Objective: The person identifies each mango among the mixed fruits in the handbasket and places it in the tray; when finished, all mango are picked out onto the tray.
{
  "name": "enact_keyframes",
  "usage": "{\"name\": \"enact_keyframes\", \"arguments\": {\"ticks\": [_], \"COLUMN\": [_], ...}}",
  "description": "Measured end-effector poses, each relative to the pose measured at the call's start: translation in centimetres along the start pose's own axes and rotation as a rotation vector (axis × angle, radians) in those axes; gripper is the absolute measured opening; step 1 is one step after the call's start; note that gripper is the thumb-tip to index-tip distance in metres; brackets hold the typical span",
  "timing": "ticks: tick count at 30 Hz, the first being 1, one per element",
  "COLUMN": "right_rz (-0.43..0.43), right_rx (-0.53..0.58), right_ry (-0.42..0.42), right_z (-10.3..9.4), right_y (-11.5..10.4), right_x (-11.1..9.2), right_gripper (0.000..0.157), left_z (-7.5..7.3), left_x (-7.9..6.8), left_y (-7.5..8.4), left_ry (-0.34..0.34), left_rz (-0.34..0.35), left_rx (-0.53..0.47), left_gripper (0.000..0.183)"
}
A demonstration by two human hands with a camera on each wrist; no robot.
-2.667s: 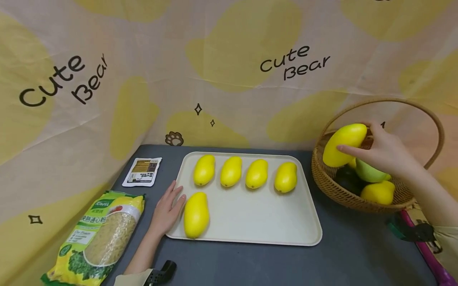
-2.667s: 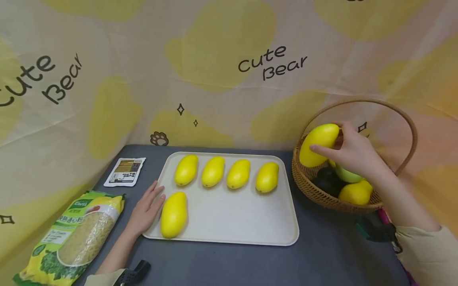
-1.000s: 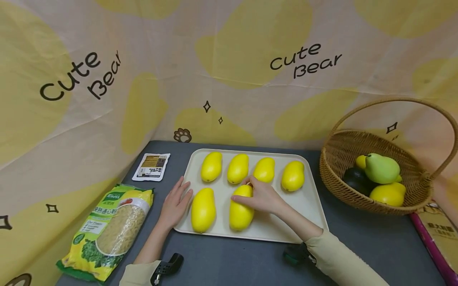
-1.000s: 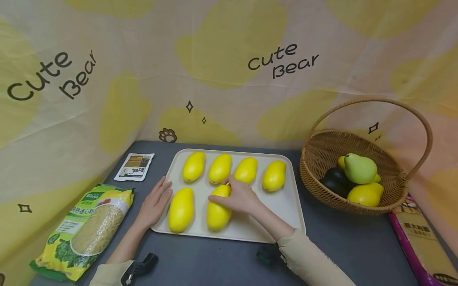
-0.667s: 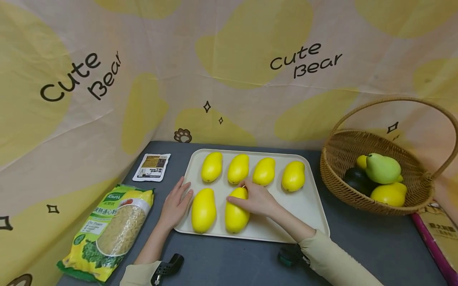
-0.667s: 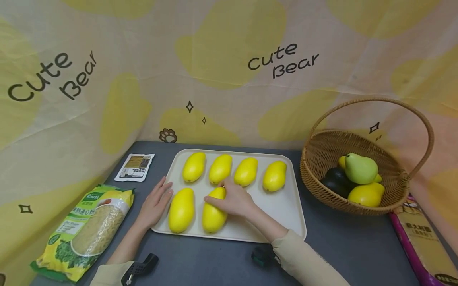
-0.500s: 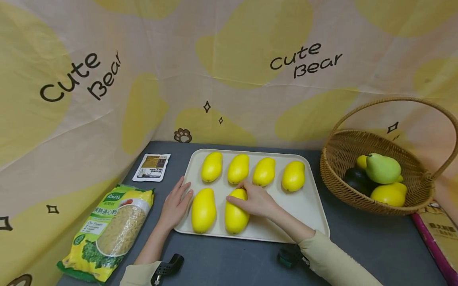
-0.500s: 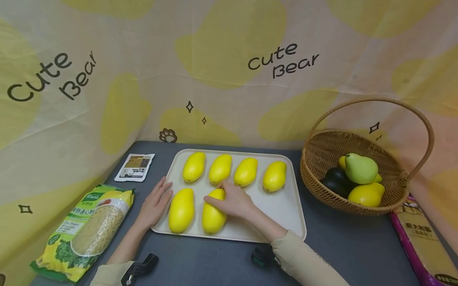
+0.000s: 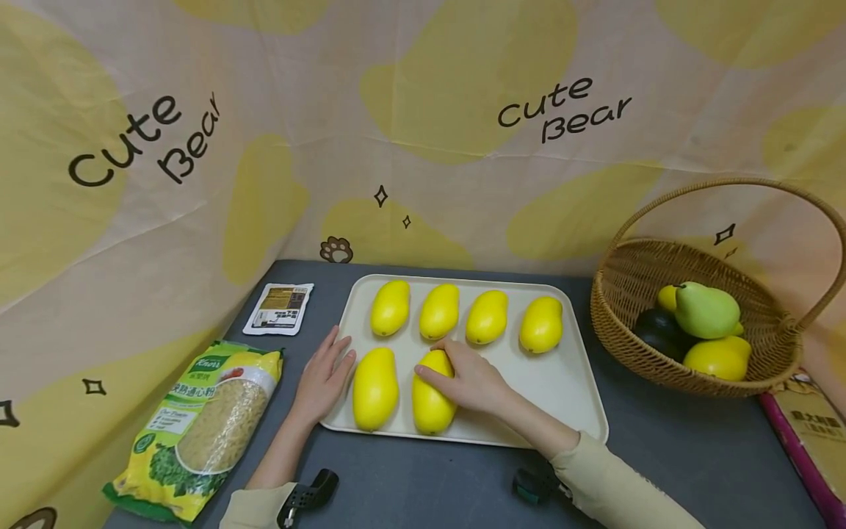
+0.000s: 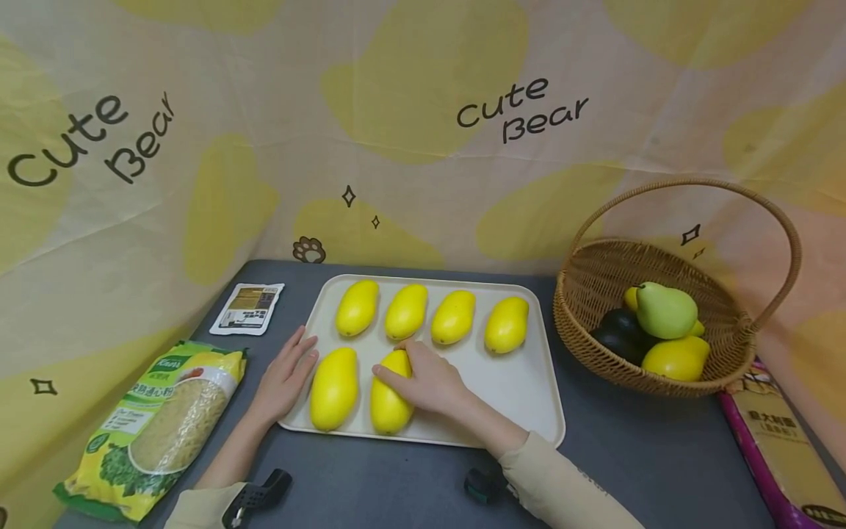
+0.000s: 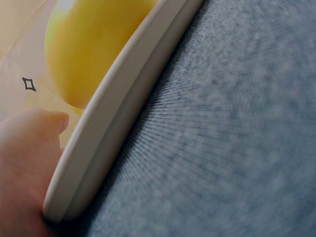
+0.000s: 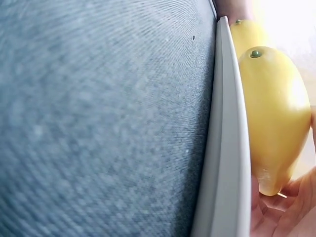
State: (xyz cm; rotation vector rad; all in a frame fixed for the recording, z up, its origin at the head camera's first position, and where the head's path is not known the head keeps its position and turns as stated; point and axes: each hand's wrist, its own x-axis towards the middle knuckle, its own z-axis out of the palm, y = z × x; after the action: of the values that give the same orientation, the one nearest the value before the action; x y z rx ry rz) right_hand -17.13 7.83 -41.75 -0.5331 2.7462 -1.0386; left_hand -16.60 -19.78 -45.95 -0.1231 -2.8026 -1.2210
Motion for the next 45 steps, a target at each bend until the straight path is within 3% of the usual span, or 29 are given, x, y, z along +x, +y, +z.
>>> {"name": "enact_keyframes", "arguments": {"ticks": [9, 28, 39, 45], "right_rz": [0.006, -0.041, 0.008, 0.025], "right_rx": [-0.013, 0.062, 0.125, 0.138], "right_ry": [-0.011, -0.024, -0.02, 0.014], "right_z": [0.2, -0.4, -2.0, -3.9], "right_y": [0.1, 0.9, 1.2, 1.7], "right_x": [-0.3, -0.7, -1.8, -2.9], "right_gripper": [0.069, 0.07, 0.064, 0.062], "left_z": [-0.1, 0.0, 0.0, 0.0], "left_x": [0.0, -0.1, 0.0, -0.1], "left_y": [0.0, 0.1, 0.2, 0.0], "left_ry": [-0.001, -0.009, -0.007, 0.0], "left_rz": [-0.003, -0.026, -0.013, -0.014], "left_rx": [-0.002, -0.004, 0.0, 0.005], "left_gripper": [0.051, 0.051, 0.05, 0.05]}}
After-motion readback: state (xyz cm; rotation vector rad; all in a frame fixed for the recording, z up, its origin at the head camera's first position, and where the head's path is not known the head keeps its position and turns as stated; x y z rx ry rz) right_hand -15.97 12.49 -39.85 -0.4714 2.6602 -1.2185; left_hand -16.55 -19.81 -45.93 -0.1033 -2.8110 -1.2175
